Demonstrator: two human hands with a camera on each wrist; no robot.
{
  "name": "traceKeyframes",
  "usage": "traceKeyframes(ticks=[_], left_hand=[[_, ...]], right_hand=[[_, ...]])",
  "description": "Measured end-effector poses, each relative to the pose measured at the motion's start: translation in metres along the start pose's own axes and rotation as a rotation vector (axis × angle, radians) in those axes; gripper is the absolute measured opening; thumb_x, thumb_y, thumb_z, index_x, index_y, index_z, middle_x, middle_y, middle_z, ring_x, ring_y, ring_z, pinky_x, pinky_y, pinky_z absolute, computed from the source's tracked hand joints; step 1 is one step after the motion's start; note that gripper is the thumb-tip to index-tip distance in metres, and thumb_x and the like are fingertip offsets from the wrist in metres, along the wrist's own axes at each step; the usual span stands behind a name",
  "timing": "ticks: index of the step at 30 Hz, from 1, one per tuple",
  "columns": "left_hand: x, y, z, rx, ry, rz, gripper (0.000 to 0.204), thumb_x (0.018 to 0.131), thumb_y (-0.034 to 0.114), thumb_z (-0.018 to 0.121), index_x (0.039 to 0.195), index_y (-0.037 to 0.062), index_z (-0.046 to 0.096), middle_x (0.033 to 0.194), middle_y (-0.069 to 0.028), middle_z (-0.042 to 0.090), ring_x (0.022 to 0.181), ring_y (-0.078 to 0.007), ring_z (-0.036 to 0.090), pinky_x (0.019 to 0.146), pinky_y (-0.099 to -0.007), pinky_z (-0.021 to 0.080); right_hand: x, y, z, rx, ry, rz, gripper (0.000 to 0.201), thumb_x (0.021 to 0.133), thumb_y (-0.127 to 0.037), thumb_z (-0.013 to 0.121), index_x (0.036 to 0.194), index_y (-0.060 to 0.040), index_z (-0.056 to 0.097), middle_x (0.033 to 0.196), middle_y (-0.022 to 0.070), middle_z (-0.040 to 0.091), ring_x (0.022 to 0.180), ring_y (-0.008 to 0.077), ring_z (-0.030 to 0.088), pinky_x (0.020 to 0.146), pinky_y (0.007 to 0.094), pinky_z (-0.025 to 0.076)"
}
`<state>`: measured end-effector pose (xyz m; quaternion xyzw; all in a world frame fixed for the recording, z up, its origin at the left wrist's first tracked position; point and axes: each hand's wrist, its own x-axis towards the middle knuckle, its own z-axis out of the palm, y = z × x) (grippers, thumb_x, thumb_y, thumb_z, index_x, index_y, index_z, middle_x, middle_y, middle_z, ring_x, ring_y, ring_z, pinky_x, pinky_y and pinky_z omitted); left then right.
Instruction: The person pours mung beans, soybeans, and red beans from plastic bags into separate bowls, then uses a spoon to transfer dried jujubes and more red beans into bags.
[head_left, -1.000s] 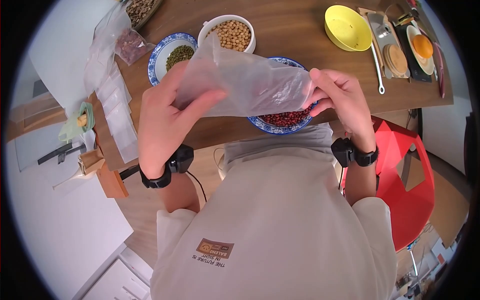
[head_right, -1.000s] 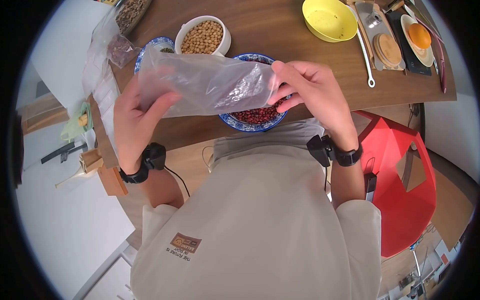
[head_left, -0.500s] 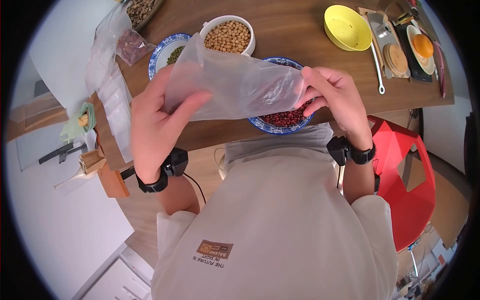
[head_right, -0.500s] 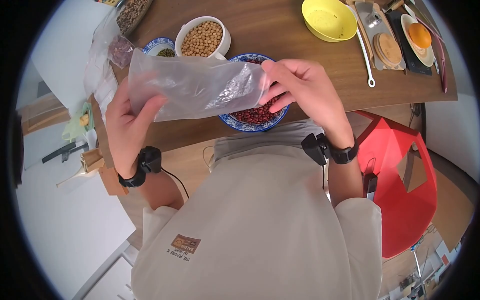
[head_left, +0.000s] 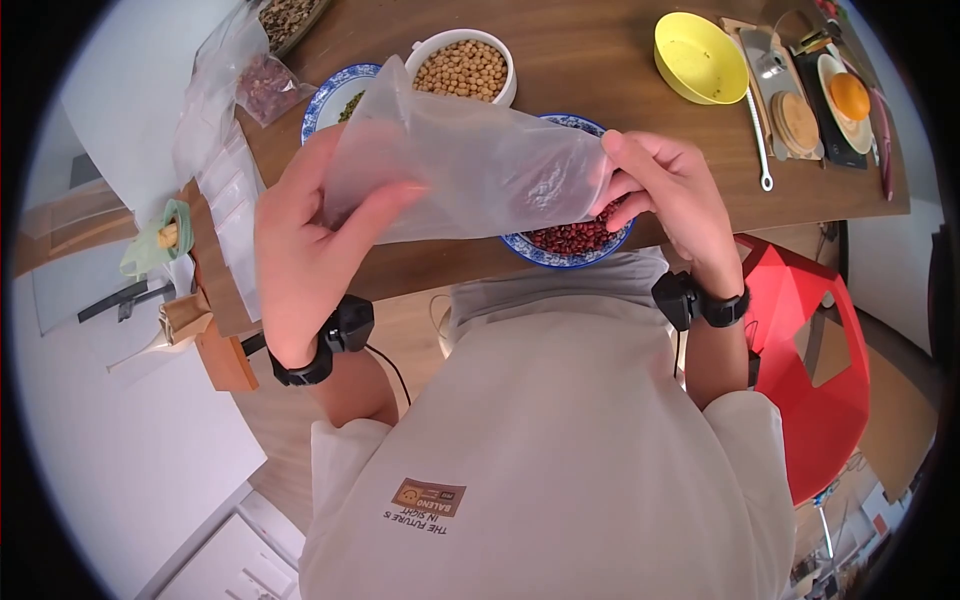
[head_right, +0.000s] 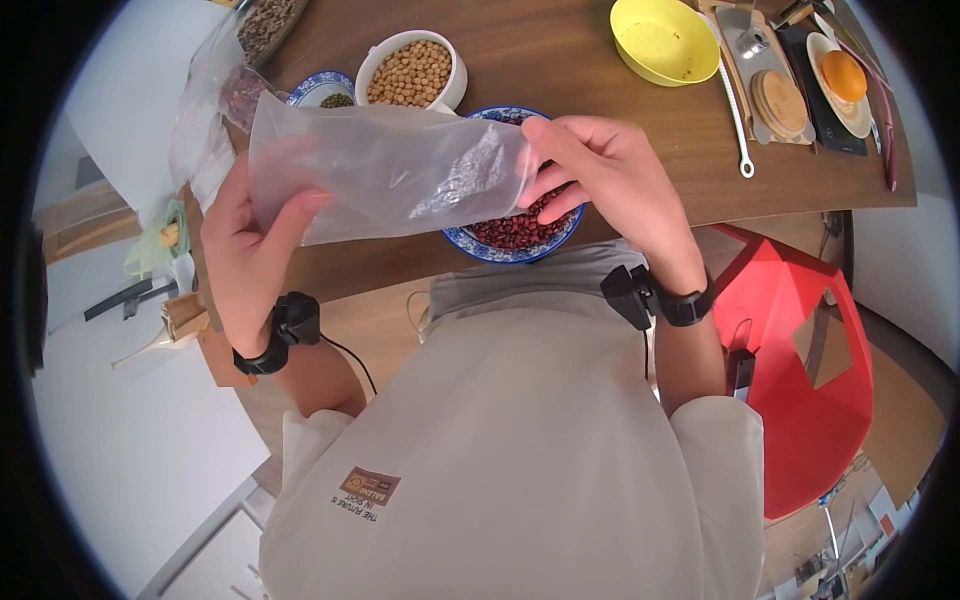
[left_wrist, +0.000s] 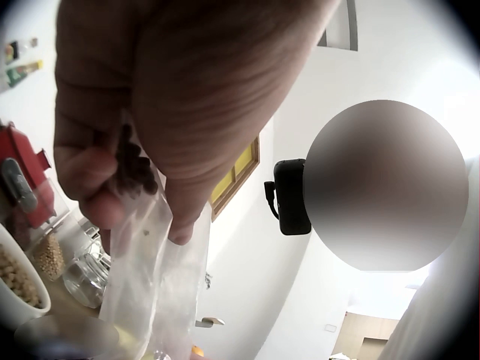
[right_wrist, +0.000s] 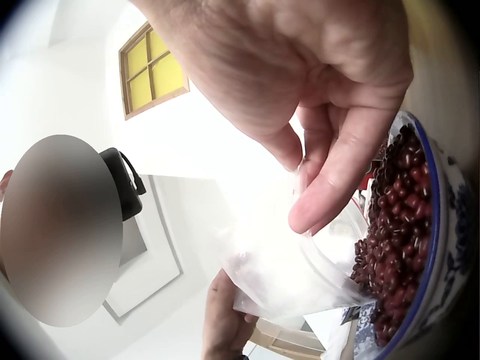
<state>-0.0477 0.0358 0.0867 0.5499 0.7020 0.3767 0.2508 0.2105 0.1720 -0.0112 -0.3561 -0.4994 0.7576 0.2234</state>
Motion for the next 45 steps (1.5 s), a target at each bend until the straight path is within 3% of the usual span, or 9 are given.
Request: traceKeyframes(ticks=[3,15,31,36,40,45], left_hand=[[-0.002,0.000,-0.002,-0.017,0.026,0.013,0.037,0.091,0.003,0.075,0.127,0.0021,0.066,0.095,-0.0008,0.071,0.082,-0.0053,0.061,0.070,-0.0185,0.046],[0.005,0.003,0.007,0.009,0.039,0.056,0.036,0.085,0.005,0.082,0.117,-0.0015,0.065,0.091,-0.0052,0.074,0.078,-0.0083,0.063,0.072,-0.0224,0.050],[-0.001,-0.004,-0.001,0.064,0.080,0.193,0.040,0.085,0.005,0.082,0.119,-0.0031,0.064,0.096,-0.0068,0.073,0.083,-0.0099,0.064,0.075,-0.0241,0.051],[-0.003,-0.012,-0.003,-0.135,0.093,0.030,0.037,0.091,0.000,0.074,0.125,-0.0043,0.062,0.099,-0.0067,0.072,0.086,-0.0110,0.065,0.076,-0.0235,0.052],[-0.011,-0.024,-0.005,-0.252,0.133,0.035,0.033,0.097,0.003,0.067,0.128,-0.0056,0.062,0.101,-0.0077,0.072,0.085,-0.0130,0.066,0.076,-0.0251,0.053],[-0.021,-0.044,-0.010,-0.399,0.150,0.024,0.036,0.104,0.013,0.059,0.135,-0.0074,0.060,0.115,-0.0151,0.071,0.089,-0.0202,0.070,0.079,-0.0313,0.057]], right_hand=[[0.004,0.000,0.003,0.020,-0.019,-0.009,0.040,0.104,-0.035,0.062,0.092,0.0017,0.071,0.086,0.0075,0.070,0.077,0.0178,0.074,0.062,0.0279,0.061],[-0.002,0.002,-0.011,0.052,-0.012,-0.041,0.040,0.104,-0.036,0.062,0.092,0.0020,0.071,0.091,0.0081,0.070,0.077,0.0186,0.073,0.062,0.0284,0.061],[0.001,0.007,-0.006,0.007,-0.046,-0.084,0.042,0.105,-0.036,0.060,0.092,0.0022,0.070,0.089,0.0076,0.070,0.077,0.0170,0.071,0.063,0.0294,0.061],[0.001,0.007,-0.006,0.107,-0.086,-0.133,0.042,0.106,-0.036,0.058,0.095,0.0024,0.070,0.088,0.0083,0.070,0.076,0.0158,0.071,0.065,0.0282,0.060],[0.005,0.012,-0.006,0.082,-0.081,-0.130,0.042,0.107,-0.036,0.057,0.097,0.0030,0.070,0.090,0.0083,0.069,0.076,0.0151,0.070,0.066,0.0275,0.060],[0.010,0.022,-0.007,0.189,0.004,-0.157,0.039,0.108,-0.033,0.056,0.103,0.0037,0.070,0.098,0.0095,0.072,0.076,0.0119,0.069,0.063,0.0242,0.058]])
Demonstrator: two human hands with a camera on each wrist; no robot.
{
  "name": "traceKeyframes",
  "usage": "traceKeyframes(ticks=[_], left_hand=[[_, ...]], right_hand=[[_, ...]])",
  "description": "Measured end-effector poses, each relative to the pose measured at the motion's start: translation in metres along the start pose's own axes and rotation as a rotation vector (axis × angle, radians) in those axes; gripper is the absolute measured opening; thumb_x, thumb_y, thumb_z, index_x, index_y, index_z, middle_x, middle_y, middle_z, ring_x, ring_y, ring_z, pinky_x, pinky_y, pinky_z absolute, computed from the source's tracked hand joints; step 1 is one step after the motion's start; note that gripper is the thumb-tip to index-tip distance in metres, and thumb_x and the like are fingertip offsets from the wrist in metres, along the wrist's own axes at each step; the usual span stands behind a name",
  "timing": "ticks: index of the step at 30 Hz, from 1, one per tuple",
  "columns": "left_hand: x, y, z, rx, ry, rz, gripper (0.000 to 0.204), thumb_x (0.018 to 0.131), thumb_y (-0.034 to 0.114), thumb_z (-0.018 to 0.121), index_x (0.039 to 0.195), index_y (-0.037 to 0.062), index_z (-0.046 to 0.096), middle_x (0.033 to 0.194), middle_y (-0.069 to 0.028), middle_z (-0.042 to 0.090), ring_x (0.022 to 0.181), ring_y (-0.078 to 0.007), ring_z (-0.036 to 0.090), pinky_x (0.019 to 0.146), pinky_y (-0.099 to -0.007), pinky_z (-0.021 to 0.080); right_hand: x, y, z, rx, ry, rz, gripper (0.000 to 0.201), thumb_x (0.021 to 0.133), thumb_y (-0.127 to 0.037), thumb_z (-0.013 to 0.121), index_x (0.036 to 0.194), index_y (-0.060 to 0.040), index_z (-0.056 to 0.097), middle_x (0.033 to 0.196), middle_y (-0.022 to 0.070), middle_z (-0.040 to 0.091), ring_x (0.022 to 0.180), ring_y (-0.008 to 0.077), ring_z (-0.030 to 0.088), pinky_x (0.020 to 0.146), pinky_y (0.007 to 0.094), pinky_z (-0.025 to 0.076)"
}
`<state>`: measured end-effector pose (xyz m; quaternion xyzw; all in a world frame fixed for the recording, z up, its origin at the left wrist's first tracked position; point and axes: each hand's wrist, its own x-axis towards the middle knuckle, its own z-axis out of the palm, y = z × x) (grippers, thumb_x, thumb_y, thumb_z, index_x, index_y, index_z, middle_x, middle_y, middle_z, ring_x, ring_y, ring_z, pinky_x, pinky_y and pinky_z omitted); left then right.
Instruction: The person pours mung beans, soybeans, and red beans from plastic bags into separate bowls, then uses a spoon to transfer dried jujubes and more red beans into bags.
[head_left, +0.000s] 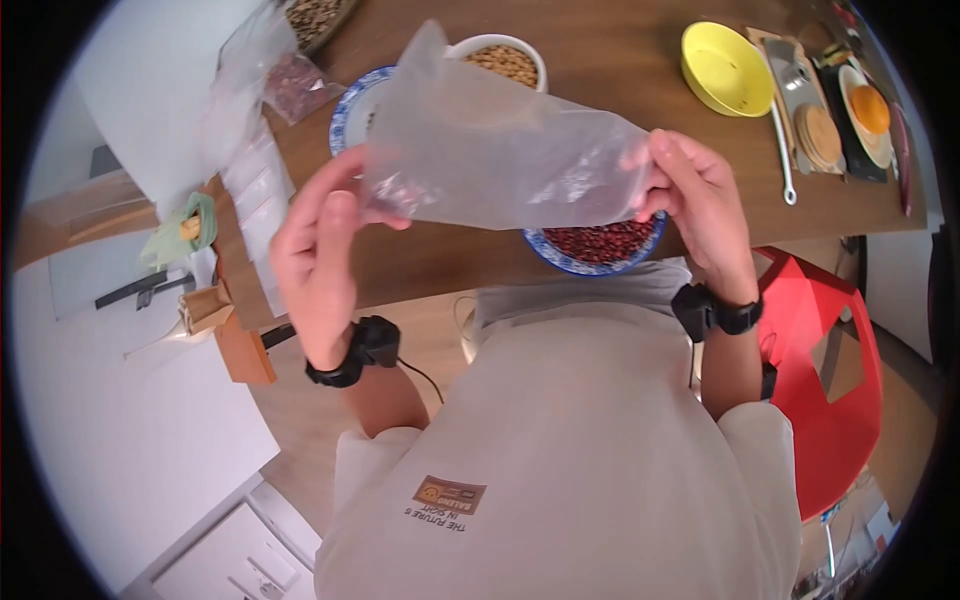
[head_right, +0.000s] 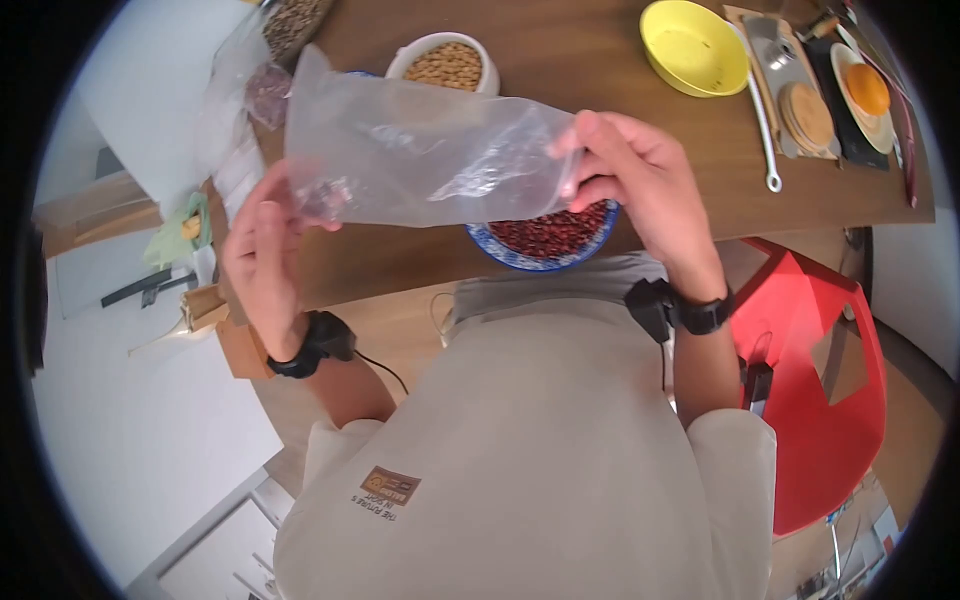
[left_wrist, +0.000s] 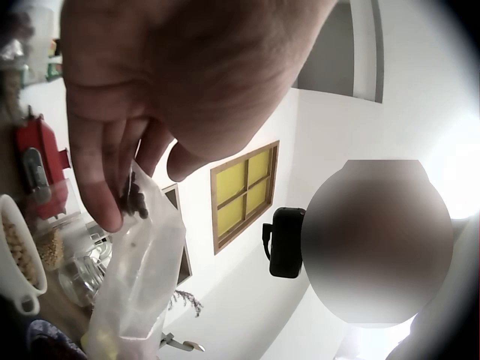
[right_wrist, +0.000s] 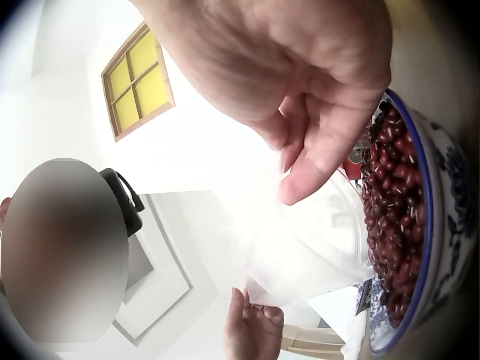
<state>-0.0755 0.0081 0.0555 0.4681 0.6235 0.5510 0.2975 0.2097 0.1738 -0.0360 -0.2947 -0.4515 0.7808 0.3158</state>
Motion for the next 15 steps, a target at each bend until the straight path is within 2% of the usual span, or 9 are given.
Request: traceKeyframes(ticks=[3,4,8,15], left_hand=[[-0.006,-0.010,0.003,-0.103,0.038,0.016,0.037,0.104,0.010,0.060,0.136,-0.0088,0.059,0.121,-0.0178,0.070,0.096,-0.0248,0.072,0.087,-0.0362,0.059],[-0.007,-0.013,0.000,-0.153,-0.002,0.020,0.037,0.102,0.002,0.060,0.136,-0.0095,0.058,0.122,-0.0189,0.070,0.101,-0.0262,0.071,0.092,-0.0396,0.059],[-0.009,-0.016,0.003,-0.210,0.038,0.036,0.036,0.097,-0.009,0.059,0.133,-0.0090,0.060,0.120,-0.0201,0.070,0.100,-0.0256,0.072,0.091,-0.0392,0.061],[-0.012,-0.021,-0.001,-0.159,0.102,0.056,0.025,0.096,-0.009,0.061,0.120,-0.0084,0.069,0.115,-0.0201,0.071,0.089,-0.0245,0.073,0.082,-0.0349,0.063]], right_hand=[[0.002,0.005,-0.006,0.058,-0.024,-0.007,0.037,0.109,-0.030,0.054,0.106,0.0028,0.070,0.102,0.0102,0.073,0.076,0.0106,0.068,0.062,0.0226,0.058],[0.002,0.007,-0.007,0.062,-0.020,-0.018,0.036,0.109,-0.029,0.054,0.106,0.0024,0.069,0.102,0.0103,0.074,0.075,0.0105,0.068,0.061,0.0226,0.057],[0.002,0.006,-0.006,0.038,-0.030,-0.016,0.035,0.109,-0.029,0.054,0.106,0.0021,0.070,0.102,0.0100,0.074,0.076,0.0106,0.068,0.062,0.0229,0.058],[-0.005,-0.004,0.001,-0.177,0.021,0.046,0.036,0.108,-0.030,0.056,0.105,0.0030,0.071,0.098,0.0084,0.072,0.079,0.0143,0.070,0.065,0.0265,0.060]])
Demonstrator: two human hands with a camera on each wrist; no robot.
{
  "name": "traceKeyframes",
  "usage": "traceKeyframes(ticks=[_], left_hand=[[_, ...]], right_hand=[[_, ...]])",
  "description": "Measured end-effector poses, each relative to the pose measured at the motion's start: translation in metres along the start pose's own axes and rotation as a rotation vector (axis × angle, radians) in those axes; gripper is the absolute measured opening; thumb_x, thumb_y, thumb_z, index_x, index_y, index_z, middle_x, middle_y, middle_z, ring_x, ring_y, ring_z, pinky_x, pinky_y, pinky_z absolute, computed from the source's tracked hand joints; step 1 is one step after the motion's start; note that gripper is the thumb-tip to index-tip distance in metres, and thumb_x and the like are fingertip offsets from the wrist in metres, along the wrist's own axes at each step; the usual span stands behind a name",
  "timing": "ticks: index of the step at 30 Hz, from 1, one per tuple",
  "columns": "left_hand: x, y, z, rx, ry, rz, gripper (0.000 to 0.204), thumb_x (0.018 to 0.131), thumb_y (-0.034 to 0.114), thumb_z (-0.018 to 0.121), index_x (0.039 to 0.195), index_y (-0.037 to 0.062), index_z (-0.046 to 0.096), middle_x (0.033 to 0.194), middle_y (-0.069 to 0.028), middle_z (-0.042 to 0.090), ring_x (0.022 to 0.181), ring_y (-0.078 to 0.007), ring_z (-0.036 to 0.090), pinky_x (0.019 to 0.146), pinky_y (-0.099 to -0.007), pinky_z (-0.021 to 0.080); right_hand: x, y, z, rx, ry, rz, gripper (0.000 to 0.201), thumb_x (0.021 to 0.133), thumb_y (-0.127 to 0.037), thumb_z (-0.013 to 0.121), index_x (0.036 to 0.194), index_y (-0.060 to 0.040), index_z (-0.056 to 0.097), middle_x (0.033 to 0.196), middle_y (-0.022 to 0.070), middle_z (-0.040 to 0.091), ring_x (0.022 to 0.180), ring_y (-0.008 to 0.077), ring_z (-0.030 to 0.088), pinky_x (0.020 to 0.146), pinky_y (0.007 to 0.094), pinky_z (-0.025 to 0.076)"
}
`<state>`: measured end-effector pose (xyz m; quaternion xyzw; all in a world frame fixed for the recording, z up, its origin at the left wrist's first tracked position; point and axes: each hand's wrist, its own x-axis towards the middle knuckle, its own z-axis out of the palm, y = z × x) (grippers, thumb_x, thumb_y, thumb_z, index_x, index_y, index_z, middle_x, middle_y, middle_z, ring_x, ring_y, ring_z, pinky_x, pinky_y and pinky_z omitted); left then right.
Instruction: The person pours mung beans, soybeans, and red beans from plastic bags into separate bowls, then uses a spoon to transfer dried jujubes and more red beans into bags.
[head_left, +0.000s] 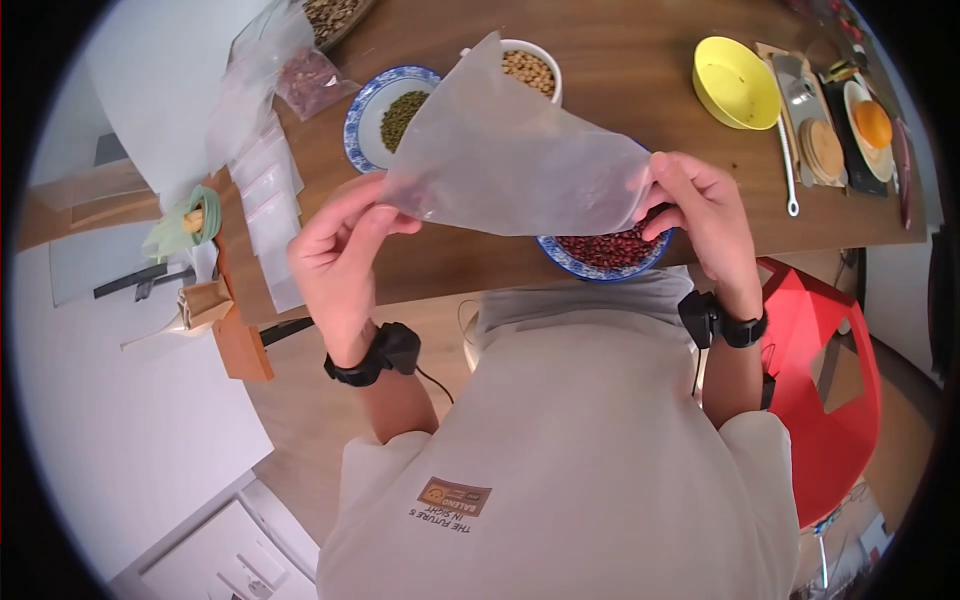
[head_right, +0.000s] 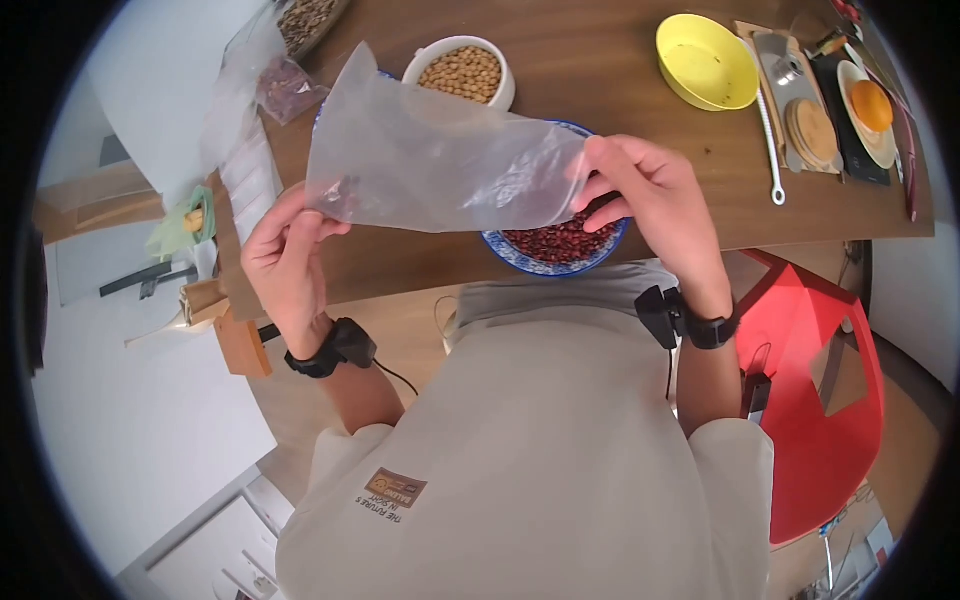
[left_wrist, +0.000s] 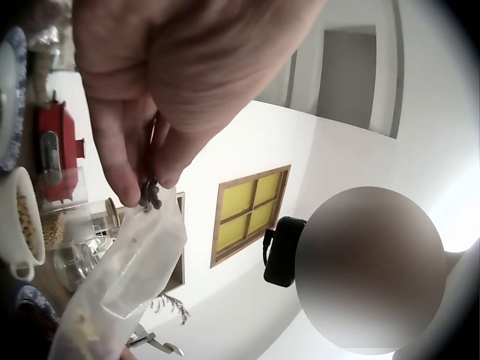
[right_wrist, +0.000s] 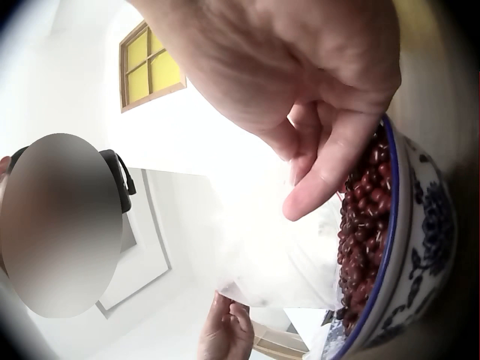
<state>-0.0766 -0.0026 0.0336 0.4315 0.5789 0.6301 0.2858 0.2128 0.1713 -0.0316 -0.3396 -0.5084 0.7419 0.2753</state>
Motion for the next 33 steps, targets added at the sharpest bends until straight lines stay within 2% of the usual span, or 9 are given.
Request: traceKeyframes(ticks=[2,10,12,15,16,18,20,30,33], left_hand=[[0.000,0.002,0.000,0.087,0.026,-0.038,0.020,0.095,-0.008,0.062,0.113,-0.0095,0.072,0.114,-0.0202,0.071,0.086,-0.0239,0.073,0.078,-0.0336,0.062],[0.003,0.005,0.001,0.184,0.025,0.016,0.018,0.096,-0.008,0.061,0.111,-0.0110,0.071,0.109,-0.0199,0.071,0.083,-0.0232,0.073,0.077,-0.0327,0.061],[0.005,0.007,0.002,0.196,0.025,0.029,0.017,0.096,-0.008,0.062,0.110,-0.0112,0.071,0.108,-0.0197,0.071,0.082,-0.0229,0.072,0.076,-0.0324,0.061],[0.008,0.012,0.005,0.215,0.029,0.063,0.015,0.096,-0.008,0.062,0.107,-0.0106,0.071,0.105,-0.0193,0.071,0.081,-0.0221,0.072,0.075,-0.0318,0.060],[0.010,0.014,0.006,0.227,0.017,0.085,0.015,0.095,-0.009,0.062,0.106,-0.0103,0.071,0.104,-0.0190,0.072,0.080,-0.0218,0.072,0.074,-0.0314,0.060],[0.012,0.016,0.007,0.239,0.003,0.108,0.014,0.095,-0.010,0.061,0.105,-0.0099,0.071,0.102,-0.0188,0.072,0.079,-0.0215,0.071,0.074,-0.0311,0.060],[0.013,0.017,0.007,0.299,0.012,0.147,0.014,0.094,-0.011,0.061,0.104,-0.0094,0.071,0.101,-0.0184,0.072,0.079,-0.0211,0.071,0.073,-0.0307,0.059],[0.014,0.020,0.011,0.279,0.026,0.185,0.016,0.093,-0.013,0.060,0.106,-0.0092,0.069,0.101,-0.0169,0.072,0.080,-0.0195,0.070,0.074,-0.0302,0.058],[0.010,0.020,0.017,0.276,0.065,0.105,0.016,0.096,-0.006,0.062,0.110,-0.0068,0.069,0.100,-0.0137,0.072,0.077,-0.0179,0.067,0.077,-0.0283,0.054]], right_hand=[[-0.003,-0.005,-0.001,-0.056,-0.033,0.062,0.037,0.107,-0.031,0.057,0.104,0.0031,0.071,0.096,0.0075,0.071,0.082,0.0152,0.071,0.065,0.0276,0.061],[-0.002,-0.004,-0.006,-0.069,-0.069,0.053,0.035,0.107,-0.029,0.058,0.103,0.0031,0.071,0.096,0.0074,0.071,0.084,0.0153,0.071,0.069,0.0280,0.061],[-0.001,-0.001,-0.004,-0.053,-0.042,0.026,0.034,0.107,-0.028,0.057,0.103,0.0031,0.069,0.086,0.0081,0.071,0.077,0.0138,0.070,0.065,0.0259,0.059],[-0.001,0.001,-0.004,-0.046,-0.043,0.020,0.034,0.108,-0.028,0.056,0.104,0.0033,0.069,0.085,0.0083,0.070,0.078,0.0140,0.070,0.066,0.0259,0.059],[-0.001,0.001,-0.006,-0.045,-0.041,0.020,0.034,0.108,-0.028,0.056,0.104,0.0033,0.069,0.085,0.0083,0.070,0.078,0.0140,0.070,0.066,0.0259,0.059],[0.000,0.000,-0.010,-0.045,-0.093,0.040,0.034,0.108,-0.027,0.056,0.105,0.0044,0.070,0.096,0.0083,0.071,0.085,0.0155,0.071,0.072,0.0282,0.061],[0.000,-0.001,-0.010,-0.041,-0.097,0.039,0.034,0.108,-0.027,0.056,0.105,0.0044,0.070,0.097,0.0083,0.071,0.085,0.0156,0.071,0.072,0.0282,0.061],[0.001,-0.003,-0.008,-0.024,-0.105,0.032,0.034,0.107,-0.027,0.057,0.106,0.0043,0.070,0.095,0.0076,0.071,0.083,0.0150,0.070,0.069,0.0279,0.060],[0.001,-0.005,-0.005,-0.004,-0.079,0.028,0.031,0.107,-0.025,0.058,0.105,0.0033,0.071,0.092,0.0066,0.071,0.081,0.0142,0.070,0.066,0.0277,0.060]])
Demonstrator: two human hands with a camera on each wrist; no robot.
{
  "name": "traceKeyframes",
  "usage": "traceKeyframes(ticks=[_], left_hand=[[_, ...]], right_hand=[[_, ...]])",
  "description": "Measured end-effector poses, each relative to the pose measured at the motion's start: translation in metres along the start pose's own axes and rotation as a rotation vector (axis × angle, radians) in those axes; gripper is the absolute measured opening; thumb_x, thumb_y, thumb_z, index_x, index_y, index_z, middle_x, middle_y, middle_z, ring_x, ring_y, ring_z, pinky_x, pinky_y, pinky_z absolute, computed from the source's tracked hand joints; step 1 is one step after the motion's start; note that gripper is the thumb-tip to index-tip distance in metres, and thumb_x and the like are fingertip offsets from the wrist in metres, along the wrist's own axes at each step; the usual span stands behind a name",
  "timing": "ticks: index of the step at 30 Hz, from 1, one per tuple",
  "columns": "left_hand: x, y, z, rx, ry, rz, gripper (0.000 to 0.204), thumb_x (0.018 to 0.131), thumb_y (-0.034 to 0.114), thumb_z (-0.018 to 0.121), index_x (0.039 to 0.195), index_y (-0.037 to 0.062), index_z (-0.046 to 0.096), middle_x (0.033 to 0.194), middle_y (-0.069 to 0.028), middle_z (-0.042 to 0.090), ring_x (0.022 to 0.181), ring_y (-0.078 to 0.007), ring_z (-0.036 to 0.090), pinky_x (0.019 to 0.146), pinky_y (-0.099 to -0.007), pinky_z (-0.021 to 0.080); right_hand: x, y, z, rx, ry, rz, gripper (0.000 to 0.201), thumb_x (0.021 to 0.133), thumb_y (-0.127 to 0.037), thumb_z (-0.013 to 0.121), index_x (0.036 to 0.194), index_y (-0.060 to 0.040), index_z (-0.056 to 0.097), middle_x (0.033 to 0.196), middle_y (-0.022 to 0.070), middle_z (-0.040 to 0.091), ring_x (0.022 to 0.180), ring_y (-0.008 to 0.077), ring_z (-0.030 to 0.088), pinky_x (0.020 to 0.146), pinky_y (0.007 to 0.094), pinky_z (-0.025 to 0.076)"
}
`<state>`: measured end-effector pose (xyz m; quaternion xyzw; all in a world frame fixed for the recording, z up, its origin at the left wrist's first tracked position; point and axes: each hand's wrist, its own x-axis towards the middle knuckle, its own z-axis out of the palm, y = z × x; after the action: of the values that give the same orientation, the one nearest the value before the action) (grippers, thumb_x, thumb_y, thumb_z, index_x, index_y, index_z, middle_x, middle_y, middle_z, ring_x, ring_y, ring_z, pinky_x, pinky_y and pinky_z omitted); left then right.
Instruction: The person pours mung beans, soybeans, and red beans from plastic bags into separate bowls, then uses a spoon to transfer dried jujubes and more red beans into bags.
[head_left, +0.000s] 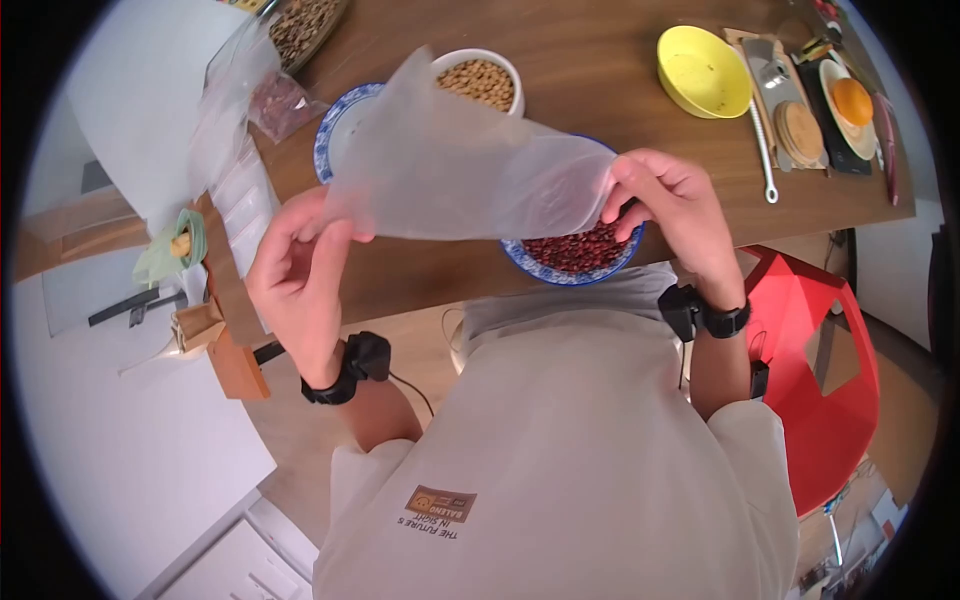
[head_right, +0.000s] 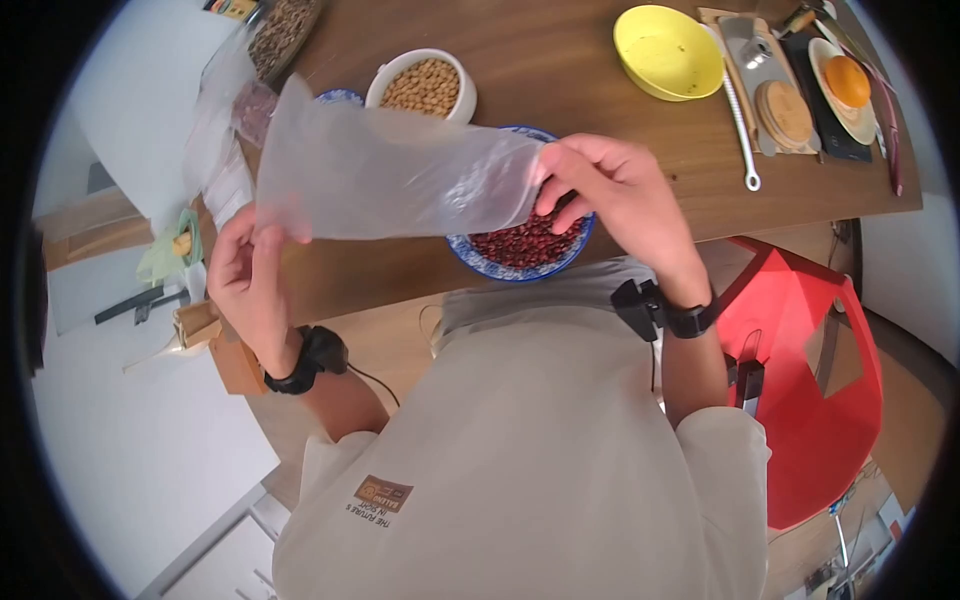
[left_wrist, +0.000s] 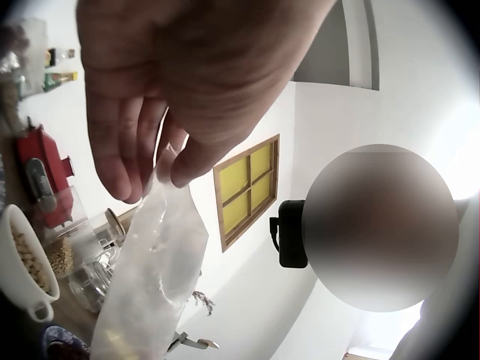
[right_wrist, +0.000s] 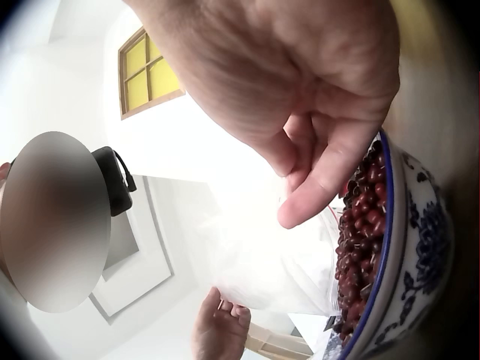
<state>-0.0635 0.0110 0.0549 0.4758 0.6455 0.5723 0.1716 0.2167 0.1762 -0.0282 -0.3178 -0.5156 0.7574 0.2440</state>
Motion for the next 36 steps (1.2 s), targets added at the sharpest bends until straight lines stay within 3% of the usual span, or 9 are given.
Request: traceKeyframes(ticks=[5,7,11,14,20,22,27,33,36], left_hand=[[-0.006,-0.014,-0.010,0.032,0.057,-0.007,0.014,0.098,-0.005,0.061,0.111,-0.0058,0.067,0.099,-0.0097,0.071,0.082,-0.0147,0.066,0.080,-0.0279,0.053],[-0.009,-0.027,-0.015,-0.003,0.099,-0.024,0.013,0.099,-0.003,0.061,0.111,-0.0048,0.067,0.097,-0.0080,0.070,0.084,-0.0136,0.065,0.078,-0.0281,0.054],[-0.015,-0.049,-0.022,-0.148,0.278,-0.060,0.011,0.099,-0.003,0.061,0.108,-0.0061,0.067,0.090,-0.0090,0.069,0.078,-0.0148,0.064,0.073,-0.0298,0.056],[-0.018,-0.058,-0.019,-0.197,0.352,-0.090,0.011,0.100,0.001,0.061,0.108,-0.0048,0.066,0.089,-0.0075,0.067,0.077,-0.0145,0.063,0.074,-0.0297,0.056],[-0.023,-0.074,-0.020,-0.290,0.387,-0.057,0.015,0.104,0.009,0.060,0.111,-0.0028,0.065,0.094,-0.0059,0.065,0.081,-0.0141,0.062,0.075,-0.0279,0.054],[-0.027,-0.078,-0.024,-0.297,0.379,-0.085,0.016,0.107,0.015,0.058,0.111,0.0007,0.064,0.090,-0.0018,0.063,0.084,-0.0074,0.060,0.075,-0.0272,0.054],[-0.037,-0.084,-0.023,-0.395,0.431,-0.123,0.015,0.105,0.012,0.059,0.110,-0.0014,0.064,0.096,-0.0057,0.066,0.082,-0.0131,0.062,0.074,-0.0282,0.054],[-0.047,-0.083,-0.018,-0.455,0.474,-0.191,0.014,0.106,0.014,0.058,0.108,0.0013,0.063,0.096,-0.0034,0.063,0.084,-0.0101,0.060,0.075,-0.0276,0.053],[-0.051,-0.085,-0.021,-0.462,0.462,-0.201,0.013,0.107,0.016,0.058,0.107,0.0039,0.063,0.095,-0.0009,0.061,0.086,-0.0079,0.059,0.076,-0.0263,0.052]], right_hand=[[-0.008,-0.012,-0.006,0.016,-0.005,-0.072,0.027,0.106,-0.021,0.059,0.106,0.0020,0.072,0.094,0.0057,0.072,0.078,0.0118,0.069,0.064,0.0265,0.058],[-0.016,-0.023,-0.019,-0.082,0.158,-0.145,0.026,0.105,-0.021,0.060,0.108,0.0021,0.073,0.099,0.0058,0.073,0.078,0.0105,0.068,0.064,0.0255,0.057],[-0.035,-0.025,-0.059,-0.609,0.494,-0.034,0.021,0.097,-0.014,0.070,0.114,-0.0020,0.074,0.102,0.0080,0.075,0.076,0.0125,0.067,0.068,0.0283,0.057],[-0.048,0.001,-0.081,-1.062,0.504,-0.180,0.021,0.091,-0.009,0.074,0.111,-0.0027,0.075,0.095,0.0127,0.075,0.077,0.0199,0.070,0.072,0.0329,0.057],[-0.042,0.011,-0.070,-1.090,0.569,-0.172,0.016,0.087,-0.008,0.076,0.101,-0.0003,0.073,0.090,0.0168,0.074,0.080,0.0291,0.073,0.073,0.0376,0.057],[-0.040,0.012,-0.072,-1.123,0.563,-0.192,0.014,0.087,-0.007,0.075,0.099,-0.0003,0.073,0.090,0.0170,0.074,0.079,0.0301,0.073,0.073,0.0378,0.057],[-0.034,0.006,-0.064,-1.196,0.546,-0.166,0.011,0.088,-0.004,0.071,0.097,0.0002,0.073,0.087,0.0179,0.073,0.077,0.0324,0.072,0.071,0.0371,0.058],[-0.023,-0.008,-0.034,-1.113,0.434,-0.097,0.013,0.089,-0.004,0.071,0.101,0.0004,0.073,0.089,0.0118,0.075,0.077,0.0207,0.074,0.074,0.0315,0.057],[-0.017,-0.017,0.000,-0.827,0.339,-0.261,0.012,0.088,0.000,0.073,0.100,-0.0016,0.074,0.088,0.0071,0.074,0.072,0.0138,0.070,0.070,0.0269,0.056]])
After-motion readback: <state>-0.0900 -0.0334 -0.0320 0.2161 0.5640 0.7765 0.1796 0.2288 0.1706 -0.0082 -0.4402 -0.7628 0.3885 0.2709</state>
